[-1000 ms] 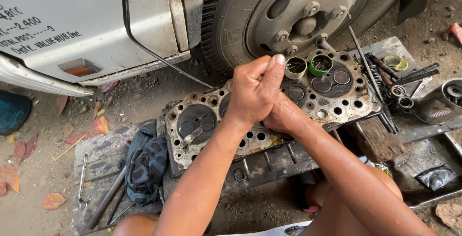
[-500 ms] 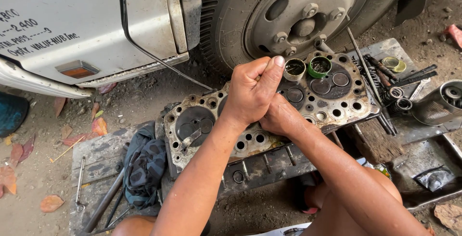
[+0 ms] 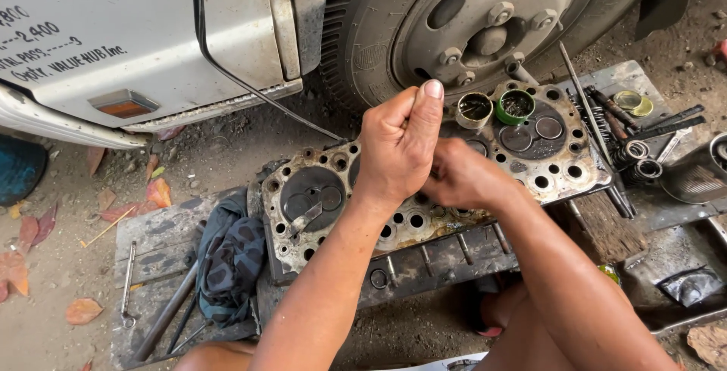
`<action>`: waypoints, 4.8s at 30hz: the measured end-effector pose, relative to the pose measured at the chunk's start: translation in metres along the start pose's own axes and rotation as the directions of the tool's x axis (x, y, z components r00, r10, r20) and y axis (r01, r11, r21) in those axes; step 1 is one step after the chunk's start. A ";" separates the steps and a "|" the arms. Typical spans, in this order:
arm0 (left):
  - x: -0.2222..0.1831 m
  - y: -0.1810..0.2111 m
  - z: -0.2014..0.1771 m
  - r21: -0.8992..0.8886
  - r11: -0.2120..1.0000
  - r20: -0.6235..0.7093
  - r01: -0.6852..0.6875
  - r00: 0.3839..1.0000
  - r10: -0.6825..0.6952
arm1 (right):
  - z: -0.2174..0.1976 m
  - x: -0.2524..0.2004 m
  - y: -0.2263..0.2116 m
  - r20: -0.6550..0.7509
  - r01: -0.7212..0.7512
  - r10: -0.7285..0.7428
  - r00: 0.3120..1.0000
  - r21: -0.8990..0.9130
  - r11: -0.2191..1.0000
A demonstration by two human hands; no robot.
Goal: Lapping engine valves on a cylinder head using a manual lapping tool and grinding compound
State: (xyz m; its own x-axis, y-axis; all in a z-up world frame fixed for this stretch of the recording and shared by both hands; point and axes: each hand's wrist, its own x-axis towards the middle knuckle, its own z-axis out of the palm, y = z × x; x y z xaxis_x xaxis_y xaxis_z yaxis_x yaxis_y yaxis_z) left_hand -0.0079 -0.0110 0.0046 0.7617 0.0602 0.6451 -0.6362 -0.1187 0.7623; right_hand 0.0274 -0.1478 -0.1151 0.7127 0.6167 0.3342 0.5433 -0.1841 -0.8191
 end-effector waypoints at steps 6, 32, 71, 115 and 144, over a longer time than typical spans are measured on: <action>-0.001 0.005 0.001 0.000 1.000 -0.065 -0.019 0.998 0.019 | 0.019 0.008 -0.006 0.016 -0.013 0.013 1.000 0.002 1.000; -0.001 0.004 0.007 0.103 0.993 -0.156 -0.056 0.985 0.072 | 0.020 0.002 0.014 0.029 -0.062 0.062 0.998 -0.005 0.998; 0.008 -0.005 -0.002 -0.096 0.995 0.086 0.024 0.996 -0.015 | 0.017 0.020 0.009 0.118 -0.017 0.019 0.993 -0.016 1.000; 0.000 0.007 0.001 0.067 0.994 -0.204 -0.090 0.974 0.102 | 0.006 0.013 0.024 0.116 -0.016 0.015 0.993 0.012 1.000; -0.002 0.000 -0.003 -0.133 0.989 0.016 -0.062 0.998 0.065 | 0.019 0.007 0.014 0.090 -0.020 0.019 0.996 0.007 1.000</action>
State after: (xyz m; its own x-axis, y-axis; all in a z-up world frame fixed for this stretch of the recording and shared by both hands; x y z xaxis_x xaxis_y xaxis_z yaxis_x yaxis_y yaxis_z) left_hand -0.0097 -0.0077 0.0034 0.7206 0.0367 0.6924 -0.6931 0.0107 0.7208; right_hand 0.0316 -0.1314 -0.1326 0.6803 0.6794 0.2748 0.5257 -0.1911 -0.8289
